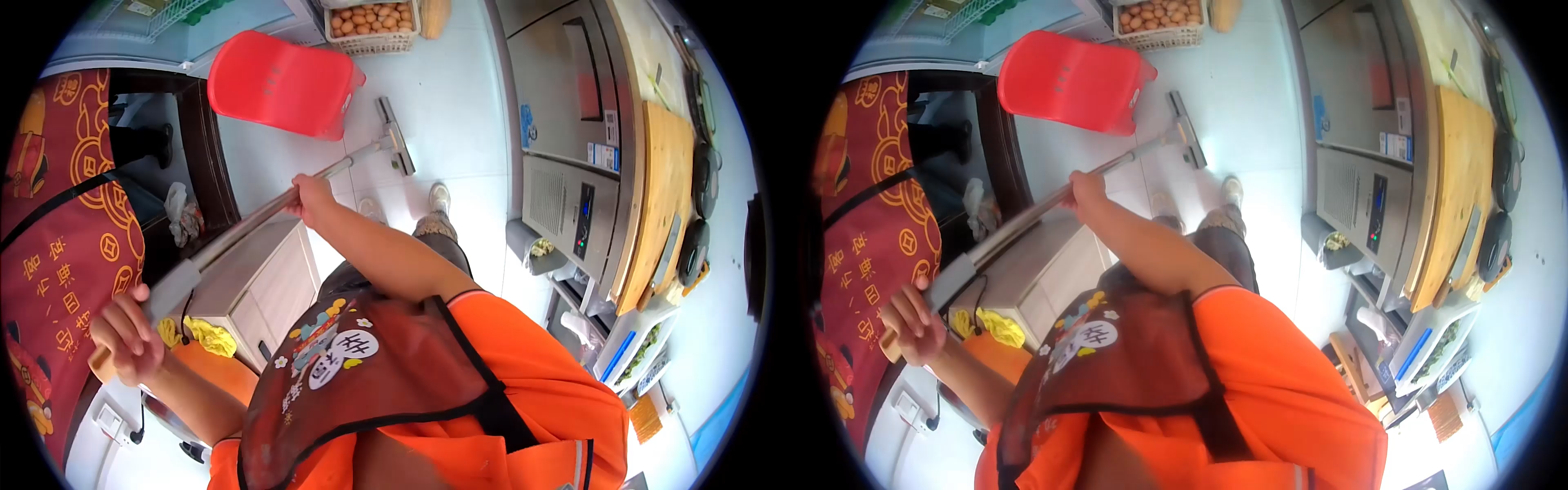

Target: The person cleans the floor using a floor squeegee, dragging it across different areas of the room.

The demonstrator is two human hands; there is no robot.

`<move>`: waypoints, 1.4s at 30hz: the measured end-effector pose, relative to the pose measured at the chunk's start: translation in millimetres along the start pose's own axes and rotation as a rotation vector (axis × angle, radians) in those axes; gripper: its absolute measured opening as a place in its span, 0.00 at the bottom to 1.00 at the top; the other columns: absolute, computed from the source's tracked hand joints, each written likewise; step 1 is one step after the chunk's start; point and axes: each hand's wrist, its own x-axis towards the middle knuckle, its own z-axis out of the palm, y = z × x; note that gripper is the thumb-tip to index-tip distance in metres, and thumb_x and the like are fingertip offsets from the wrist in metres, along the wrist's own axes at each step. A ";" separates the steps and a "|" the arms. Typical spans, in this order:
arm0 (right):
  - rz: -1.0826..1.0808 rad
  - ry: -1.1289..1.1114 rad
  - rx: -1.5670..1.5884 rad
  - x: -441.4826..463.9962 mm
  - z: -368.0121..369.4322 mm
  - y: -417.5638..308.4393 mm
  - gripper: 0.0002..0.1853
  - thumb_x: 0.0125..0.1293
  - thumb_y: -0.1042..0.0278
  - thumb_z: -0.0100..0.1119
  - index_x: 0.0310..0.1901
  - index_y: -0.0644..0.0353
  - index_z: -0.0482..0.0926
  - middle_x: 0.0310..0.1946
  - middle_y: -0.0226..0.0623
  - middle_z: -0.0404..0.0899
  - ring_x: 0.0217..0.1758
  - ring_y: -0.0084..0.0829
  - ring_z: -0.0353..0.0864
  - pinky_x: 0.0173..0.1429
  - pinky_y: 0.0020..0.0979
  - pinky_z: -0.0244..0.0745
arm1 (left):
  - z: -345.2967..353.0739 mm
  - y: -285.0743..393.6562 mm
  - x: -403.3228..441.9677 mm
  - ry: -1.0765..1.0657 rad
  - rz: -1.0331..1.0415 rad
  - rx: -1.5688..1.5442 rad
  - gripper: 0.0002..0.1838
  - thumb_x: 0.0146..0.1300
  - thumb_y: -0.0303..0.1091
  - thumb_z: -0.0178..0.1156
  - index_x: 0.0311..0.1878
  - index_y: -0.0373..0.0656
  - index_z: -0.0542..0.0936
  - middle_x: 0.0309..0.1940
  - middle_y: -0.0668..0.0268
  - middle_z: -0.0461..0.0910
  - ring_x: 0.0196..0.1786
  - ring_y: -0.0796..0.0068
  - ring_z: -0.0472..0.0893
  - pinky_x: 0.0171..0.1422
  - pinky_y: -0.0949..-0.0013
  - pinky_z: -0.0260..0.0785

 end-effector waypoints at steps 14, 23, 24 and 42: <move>-0.353 0.399 -0.166 49.9 -148.5 -272.1 0.05 0.64 0.72 0.47 0.33 0.63 0.64 0.23 0.35 0.63 0.18 0.32 0.67 0.26 0.40 0.79 | 200.6 -146.5 10.0 0.127 -0.536 -0.492 0.29 0.52 0.53 0.66 0.49 0.42 0.71 0.64 0.44 0.58 0.63 0.60 0.65 0.68 0.53 0.52; -0.547 0.238 -0.772 62.2 -208.5 -152.0 0.10 0.65 0.67 0.50 0.32 0.66 0.66 0.21 0.39 0.67 0.14 0.36 0.71 0.16 0.39 0.72 | 172.0 -159.5 -34.8 0.159 -1.420 -0.359 0.23 0.67 0.34 0.49 0.62 0.35 0.62 0.41 0.58 0.78 0.20 0.82 0.69 0.20 0.82 0.61; -0.644 0.221 -0.916 78.7 -224.1 -106.3 0.11 0.65 0.66 0.51 0.32 0.66 0.66 0.21 0.40 0.69 0.14 0.37 0.72 0.15 0.39 0.72 | 158.8 -140.0 -46.4 0.190 -1.423 -0.389 0.21 0.68 0.34 0.48 0.60 0.33 0.64 0.39 0.58 0.78 0.19 0.83 0.68 0.20 0.82 0.60; -0.677 0.369 -2.267 116.8 -206.0 -282.9 0.08 0.49 0.59 0.63 0.24 0.54 0.80 0.19 0.37 0.79 0.27 0.37 0.81 0.31 0.39 0.75 | 211.4 -241.7 59.2 0.080 -1.697 -0.618 0.23 0.72 0.52 0.37 0.39 0.41 0.70 0.18 0.71 0.66 0.12 0.86 0.55 0.13 0.83 0.45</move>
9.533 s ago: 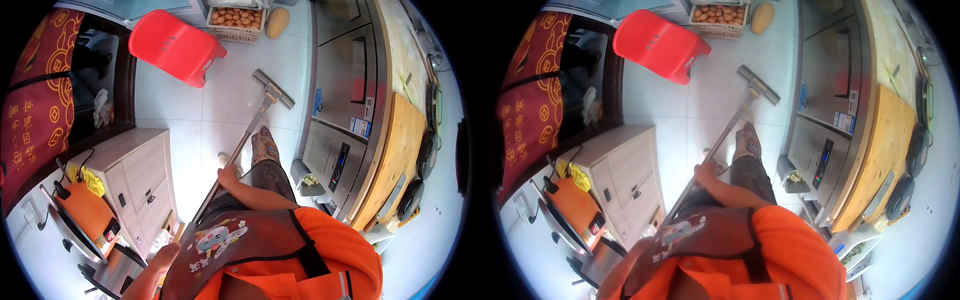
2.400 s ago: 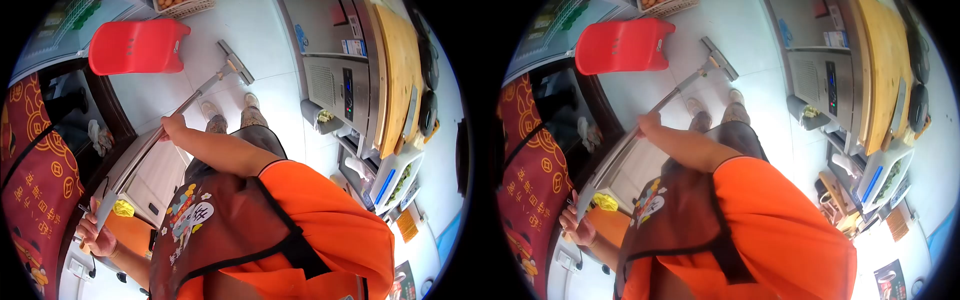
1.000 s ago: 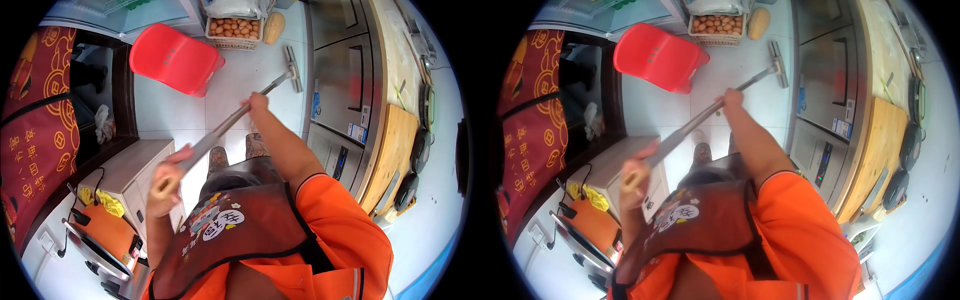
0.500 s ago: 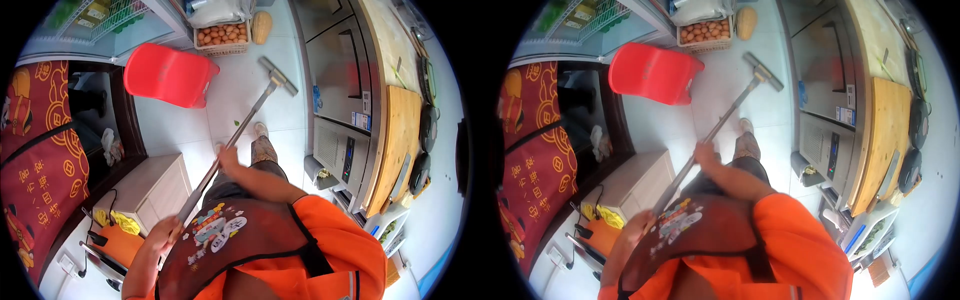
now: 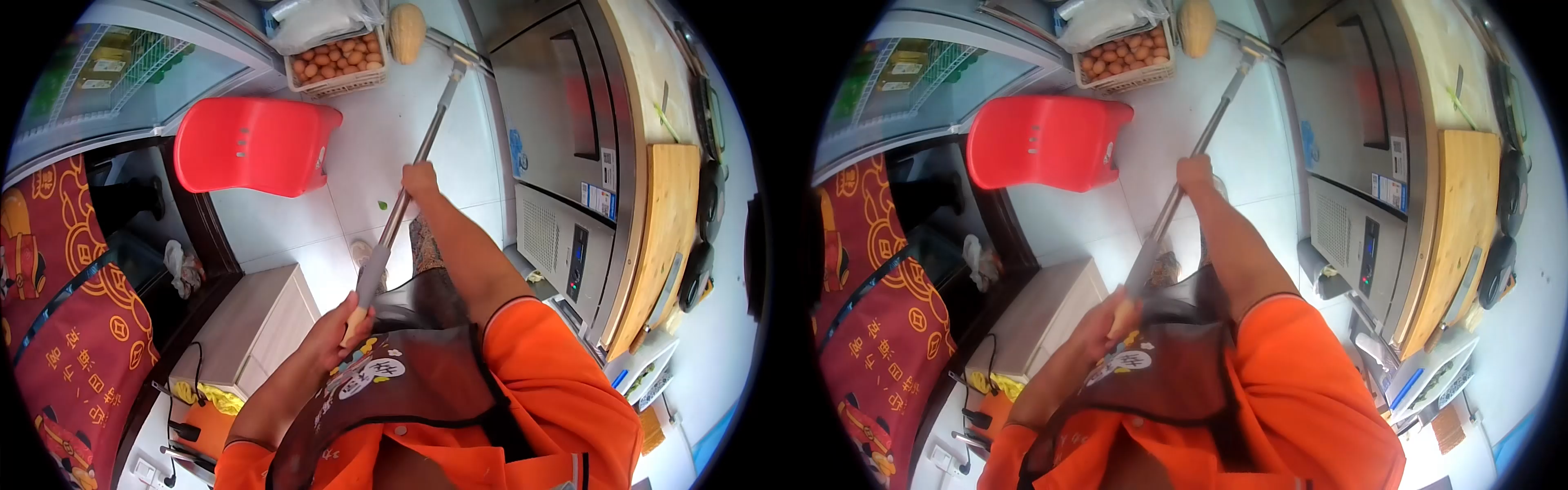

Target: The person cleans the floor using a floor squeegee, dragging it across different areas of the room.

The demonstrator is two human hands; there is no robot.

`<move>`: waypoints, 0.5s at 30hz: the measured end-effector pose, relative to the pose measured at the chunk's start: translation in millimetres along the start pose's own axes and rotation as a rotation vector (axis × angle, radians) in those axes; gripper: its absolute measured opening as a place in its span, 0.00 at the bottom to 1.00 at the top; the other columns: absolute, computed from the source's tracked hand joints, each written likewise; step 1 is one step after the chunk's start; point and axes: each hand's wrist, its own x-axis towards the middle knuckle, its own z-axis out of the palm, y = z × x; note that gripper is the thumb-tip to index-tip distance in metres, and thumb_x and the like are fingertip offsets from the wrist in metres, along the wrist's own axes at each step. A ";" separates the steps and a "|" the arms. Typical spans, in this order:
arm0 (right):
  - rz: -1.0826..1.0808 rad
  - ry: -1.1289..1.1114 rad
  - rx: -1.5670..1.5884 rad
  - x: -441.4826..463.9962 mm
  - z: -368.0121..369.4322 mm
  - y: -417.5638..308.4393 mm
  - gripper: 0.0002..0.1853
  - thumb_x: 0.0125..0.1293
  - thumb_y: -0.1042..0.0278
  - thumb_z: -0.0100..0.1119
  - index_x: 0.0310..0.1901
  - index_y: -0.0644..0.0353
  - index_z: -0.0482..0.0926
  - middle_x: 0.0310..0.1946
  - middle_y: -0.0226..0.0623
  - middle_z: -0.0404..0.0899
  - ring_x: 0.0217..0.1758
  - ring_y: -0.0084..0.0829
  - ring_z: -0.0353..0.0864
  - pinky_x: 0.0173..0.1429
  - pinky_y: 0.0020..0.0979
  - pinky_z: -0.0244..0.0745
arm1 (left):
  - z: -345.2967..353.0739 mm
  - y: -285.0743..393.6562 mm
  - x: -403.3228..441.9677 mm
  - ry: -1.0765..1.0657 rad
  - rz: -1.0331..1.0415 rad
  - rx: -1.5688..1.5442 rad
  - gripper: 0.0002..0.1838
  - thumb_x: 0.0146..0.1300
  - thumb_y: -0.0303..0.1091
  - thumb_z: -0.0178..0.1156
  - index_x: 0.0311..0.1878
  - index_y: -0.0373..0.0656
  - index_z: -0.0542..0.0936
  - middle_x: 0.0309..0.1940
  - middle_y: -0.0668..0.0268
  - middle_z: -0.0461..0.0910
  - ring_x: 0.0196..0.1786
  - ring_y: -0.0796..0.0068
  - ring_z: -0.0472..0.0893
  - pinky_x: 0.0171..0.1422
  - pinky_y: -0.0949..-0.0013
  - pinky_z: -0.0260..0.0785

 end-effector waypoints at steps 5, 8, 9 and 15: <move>-0.063 -0.068 0.160 -107.6 39.7 -109.2 0.07 0.54 0.65 0.53 0.24 0.56 0.77 0.23 0.44 0.78 0.30 0.43 0.80 0.34 0.46 0.70 | -60.8 -57.7 -101.6 0.161 -0.253 -0.321 0.27 0.66 0.56 0.47 0.50 0.37 0.73 0.39 0.54 0.80 0.44 0.64 0.80 0.53 0.60 0.72; 0.159 -0.098 0.332 -142.6 39.6 -156.7 0.08 0.55 0.66 0.52 0.28 0.59 0.79 0.27 0.47 0.79 0.33 0.44 0.79 0.39 0.42 0.71 | -50.6 -40.1 -109.1 0.186 -0.218 -0.317 0.28 0.66 0.55 0.47 0.50 0.36 0.73 0.42 0.53 0.79 0.44 0.63 0.80 0.53 0.59 0.72; 0.233 -0.155 0.348 -138.1 22.9 -160.7 0.08 0.55 0.66 0.53 0.28 0.57 0.81 0.30 0.43 0.81 0.36 0.40 0.80 0.41 0.40 0.70 | -46.7 -35.4 -109.9 0.202 -0.200 -0.327 0.28 0.66 0.55 0.48 0.50 0.36 0.73 0.42 0.52 0.79 0.45 0.62 0.80 0.53 0.59 0.72; 0.031 -0.128 -0.019 -9.8 -4.5 -40.6 0.07 0.52 0.63 0.58 0.25 0.56 0.79 0.23 0.41 0.80 0.30 0.41 0.81 0.35 0.41 0.74 | -26.1 12.9 -35.5 0.169 -0.216 -0.373 0.24 0.65 0.54 0.51 0.45 0.39 0.75 0.40 0.56 0.80 0.40 0.65 0.80 0.48 0.62 0.75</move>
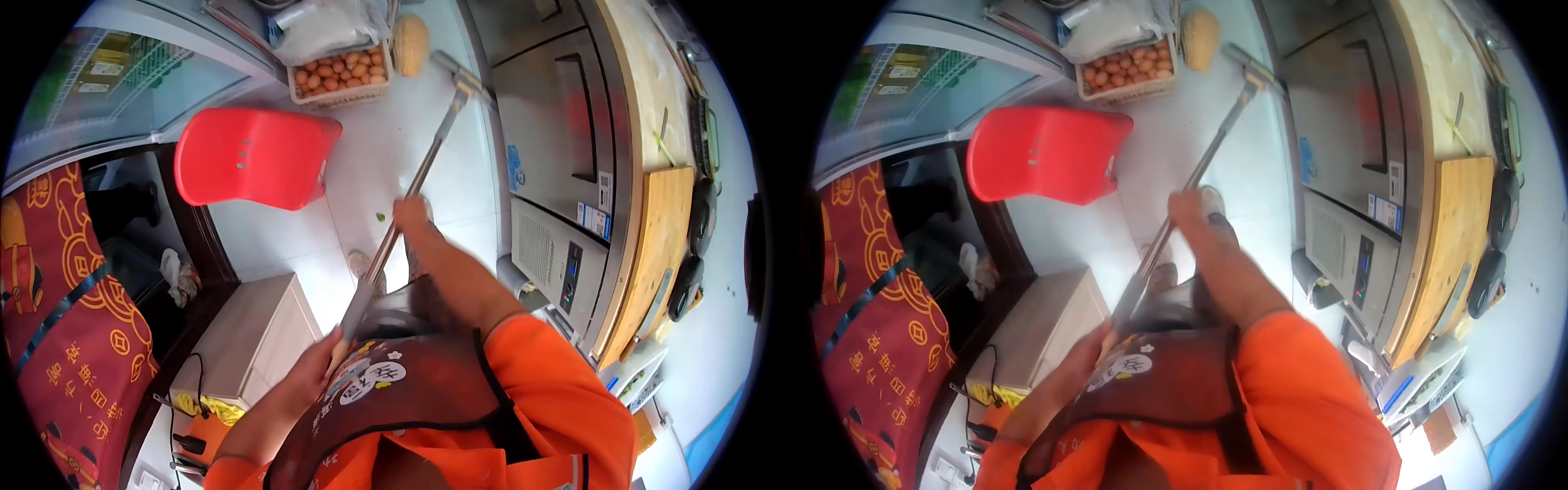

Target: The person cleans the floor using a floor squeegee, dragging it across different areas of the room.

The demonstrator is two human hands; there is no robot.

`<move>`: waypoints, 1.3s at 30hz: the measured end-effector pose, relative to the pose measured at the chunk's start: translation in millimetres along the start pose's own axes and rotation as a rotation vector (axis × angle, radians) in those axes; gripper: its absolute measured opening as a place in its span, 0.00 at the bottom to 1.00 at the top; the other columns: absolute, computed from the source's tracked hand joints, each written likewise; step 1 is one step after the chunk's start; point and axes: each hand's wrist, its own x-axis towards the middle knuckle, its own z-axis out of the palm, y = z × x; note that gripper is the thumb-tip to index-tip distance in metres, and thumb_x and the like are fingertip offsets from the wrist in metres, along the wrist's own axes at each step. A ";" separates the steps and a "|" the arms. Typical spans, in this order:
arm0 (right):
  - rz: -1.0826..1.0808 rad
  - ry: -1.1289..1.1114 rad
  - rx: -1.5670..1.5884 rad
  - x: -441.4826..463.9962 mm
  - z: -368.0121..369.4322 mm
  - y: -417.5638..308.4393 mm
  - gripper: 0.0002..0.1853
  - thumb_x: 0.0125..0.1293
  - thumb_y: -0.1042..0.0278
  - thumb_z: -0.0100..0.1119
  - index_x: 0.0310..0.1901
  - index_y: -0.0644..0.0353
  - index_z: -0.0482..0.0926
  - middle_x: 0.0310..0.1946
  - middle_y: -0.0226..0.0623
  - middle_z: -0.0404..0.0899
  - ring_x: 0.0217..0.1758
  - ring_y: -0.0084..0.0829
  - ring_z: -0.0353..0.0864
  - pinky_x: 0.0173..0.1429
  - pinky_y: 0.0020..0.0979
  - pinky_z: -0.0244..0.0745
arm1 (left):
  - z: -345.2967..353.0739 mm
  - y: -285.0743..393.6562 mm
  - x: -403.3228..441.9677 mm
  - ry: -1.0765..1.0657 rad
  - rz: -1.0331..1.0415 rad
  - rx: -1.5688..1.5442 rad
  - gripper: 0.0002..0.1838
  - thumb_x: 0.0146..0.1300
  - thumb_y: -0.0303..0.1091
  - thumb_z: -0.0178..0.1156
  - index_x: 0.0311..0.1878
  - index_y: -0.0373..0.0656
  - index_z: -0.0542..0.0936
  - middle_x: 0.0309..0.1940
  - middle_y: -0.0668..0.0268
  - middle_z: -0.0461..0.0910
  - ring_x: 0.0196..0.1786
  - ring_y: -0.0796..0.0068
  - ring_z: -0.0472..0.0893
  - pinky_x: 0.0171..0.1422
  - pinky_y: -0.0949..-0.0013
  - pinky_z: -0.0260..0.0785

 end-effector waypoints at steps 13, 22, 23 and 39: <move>0.075 -0.174 0.354 -102.7 29.2 -114.0 0.14 0.59 0.63 0.50 0.32 0.67 0.79 0.35 0.59 0.77 0.37 0.54 0.78 0.43 0.45 0.74 | -88.2 -36.0 -59.9 0.221 0.044 0.366 0.27 0.67 0.53 0.48 0.55 0.37 0.72 0.45 0.55 0.79 0.46 0.69 0.78 0.56 0.65 0.69; 0.571 0.296 1.432 39.8 0.3 18.4 0.10 0.59 0.72 0.51 0.31 0.68 0.62 0.17 0.42 0.68 0.10 0.35 0.70 0.10 0.36 0.66 | 16.1 27.0 43.7 0.011 0.434 0.814 0.16 0.67 0.47 0.50 0.36 0.42 0.71 0.21 0.71 0.69 0.20 0.82 0.69 0.23 0.77 0.61; 0.752 0.263 1.489 48.7 -35.8 22.4 0.10 0.59 0.71 0.51 0.31 0.68 0.62 0.17 0.42 0.67 0.10 0.35 0.70 0.10 0.36 0.66 | 24.3 35.1 58.7 0.004 0.409 0.810 0.16 0.67 0.47 0.50 0.37 0.42 0.70 0.21 0.69 0.69 0.16 0.80 0.68 0.19 0.76 0.60; -0.141 -0.032 -0.211 47.6 4.0 73.3 0.16 0.34 0.63 0.72 0.28 0.57 0.80 0.29 0.44 0.80 0.36 0.41 0.80 0.42 0.42 0.70 | 20.7 7.4 108.1 -0.076 0.254 0.558 0.18 0.68 0.47 0.46 0.39 0.40 0.72 0.19 0.66 0.70 0.18 0.77 0.71 0.19 0.73 0.64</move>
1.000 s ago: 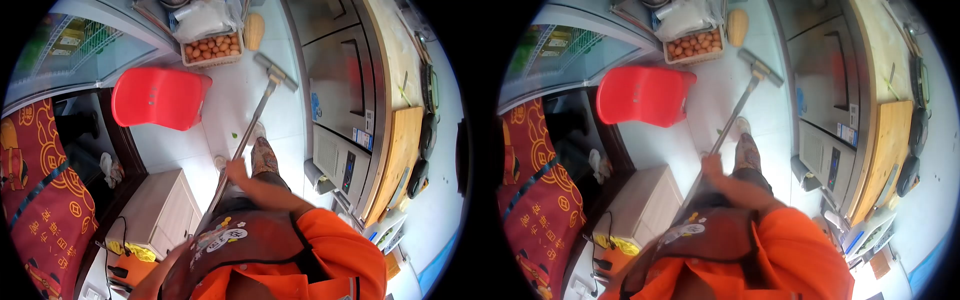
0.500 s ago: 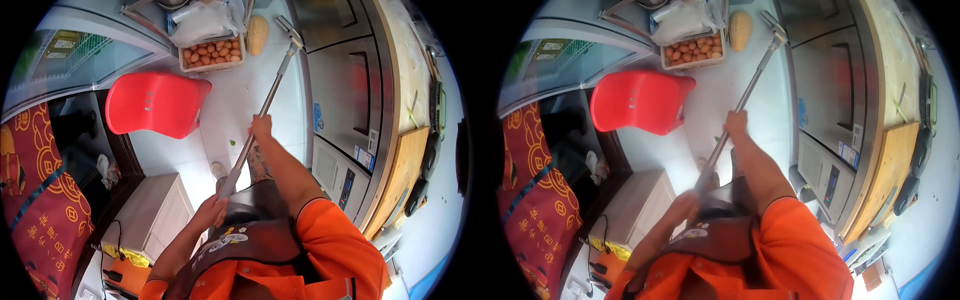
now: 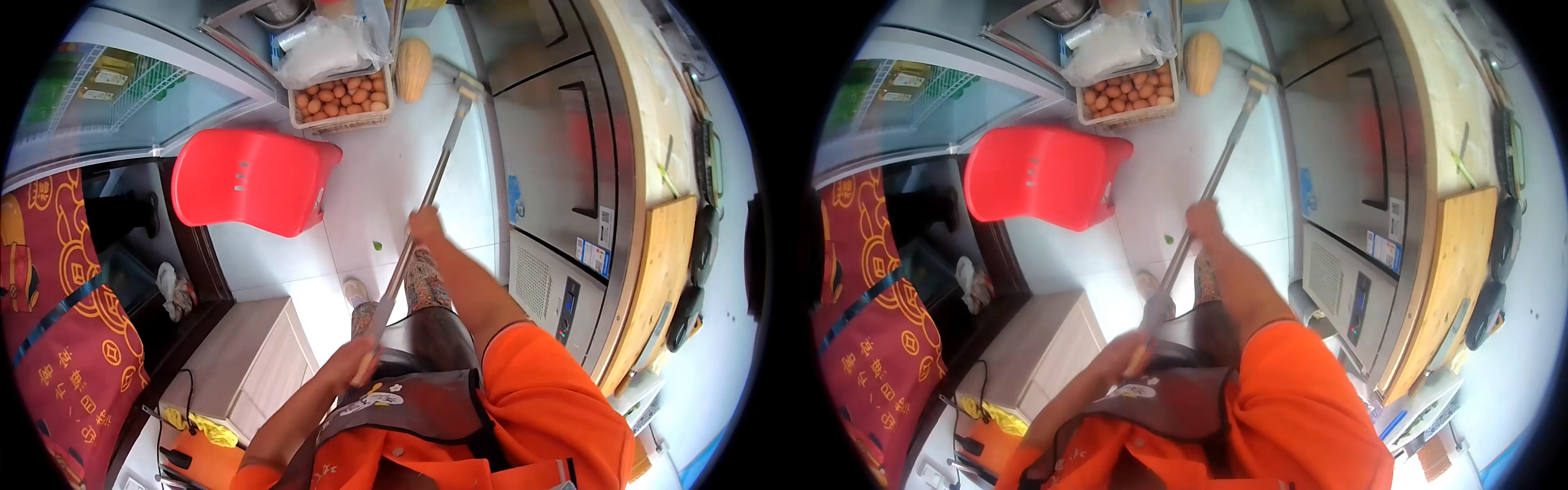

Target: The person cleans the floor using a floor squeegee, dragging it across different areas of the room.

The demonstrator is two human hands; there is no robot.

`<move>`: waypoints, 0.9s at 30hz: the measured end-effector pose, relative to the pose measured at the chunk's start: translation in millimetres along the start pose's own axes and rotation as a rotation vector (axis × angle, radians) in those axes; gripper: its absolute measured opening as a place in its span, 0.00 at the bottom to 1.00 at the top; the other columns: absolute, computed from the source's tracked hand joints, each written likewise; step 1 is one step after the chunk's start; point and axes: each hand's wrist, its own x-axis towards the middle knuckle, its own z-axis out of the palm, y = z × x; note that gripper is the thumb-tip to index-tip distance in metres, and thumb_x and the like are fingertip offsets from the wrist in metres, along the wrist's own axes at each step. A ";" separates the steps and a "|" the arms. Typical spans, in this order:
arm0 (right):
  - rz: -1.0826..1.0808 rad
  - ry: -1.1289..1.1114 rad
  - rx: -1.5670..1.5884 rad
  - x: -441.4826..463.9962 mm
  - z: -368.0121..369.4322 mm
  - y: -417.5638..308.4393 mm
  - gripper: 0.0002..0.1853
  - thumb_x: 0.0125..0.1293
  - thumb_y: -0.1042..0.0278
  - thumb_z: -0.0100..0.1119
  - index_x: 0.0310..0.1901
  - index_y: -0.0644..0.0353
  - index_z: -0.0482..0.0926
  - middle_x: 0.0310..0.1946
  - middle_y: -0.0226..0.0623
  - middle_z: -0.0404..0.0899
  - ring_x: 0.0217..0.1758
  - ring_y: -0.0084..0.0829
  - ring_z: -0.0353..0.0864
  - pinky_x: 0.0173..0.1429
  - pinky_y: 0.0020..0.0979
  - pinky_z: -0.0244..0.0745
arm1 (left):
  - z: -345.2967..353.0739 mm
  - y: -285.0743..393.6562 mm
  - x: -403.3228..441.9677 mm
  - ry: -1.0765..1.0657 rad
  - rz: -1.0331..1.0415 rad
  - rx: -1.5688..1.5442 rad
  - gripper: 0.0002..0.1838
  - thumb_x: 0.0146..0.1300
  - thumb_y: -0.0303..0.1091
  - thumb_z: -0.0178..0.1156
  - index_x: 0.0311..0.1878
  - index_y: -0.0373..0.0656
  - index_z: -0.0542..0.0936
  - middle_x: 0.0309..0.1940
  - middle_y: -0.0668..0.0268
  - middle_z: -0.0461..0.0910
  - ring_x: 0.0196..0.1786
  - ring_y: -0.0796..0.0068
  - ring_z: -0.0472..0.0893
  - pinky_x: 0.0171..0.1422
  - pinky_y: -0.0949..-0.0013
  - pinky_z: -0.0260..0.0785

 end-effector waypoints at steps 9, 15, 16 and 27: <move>0.035 0.135 0.628 -178.1 91.7 -224.6 0.20 0.64 0.61 0.45 0.34 0.76 0.72 0.29 0.59 0.76 0.34 0.52 0.79 0.42 0.49 0.73 | -87.9 -143.0 -151.9 0.345 -0.117 0.044 0.21 0.68 0.49 0.47 0.46 0.38 0.75 0.34 0.62 0.79 0.37 0.72 0.78 0.42 0.70 0.72; 0.232 0.234 0.548 -95.9 108.5 -148.0 0.08 0.47 0.61 0.60 0.24 0.57 0.77 0.18 0.40 0.78 0.23 0.44 0.77 0.33 0.45 0.70 | -94.4 -151.8 -101.0 0.320 0.173 0.590 0.23 0.68 0.51 0.47 0.48 0.38 0.75 0.36 0.62 0.79 0.40 0.73 0.78 0.45 0.71 0.70; 0.027 0.193 0.247 -83.2 56.0 -107.5 0.10 0.45 0.61 0.62 0.25 0.58 0.77 0.19 0.43 0.78 0.23 0.44 0.79 0.32 0.44 0.72 | -54.9 -101.8 -92.1 0.298 0.099 0.425 0.23 0.68 0.53 0.45 0.44 0.39 0.74 0.29 0.64 0.77 0.32 0.75 0.77 0.37 0.72 0.69; 0.635 0.256 1.429 156.8 -61.3 111.0 0.18 0.59 0.66 0.55 0.38 0.77 0.67 0.29 0.57 0.78 0.26 0.48 0.81 0.31 0.40 0.79 | 44.2 169.6 78.7 0.059 0.333 0.276 0.22 0.68 0.54 0.43 0.39 0.41 0.71 0.15 0.69 0.67 0.11 0.77 0.66 0.13 0.72 0.58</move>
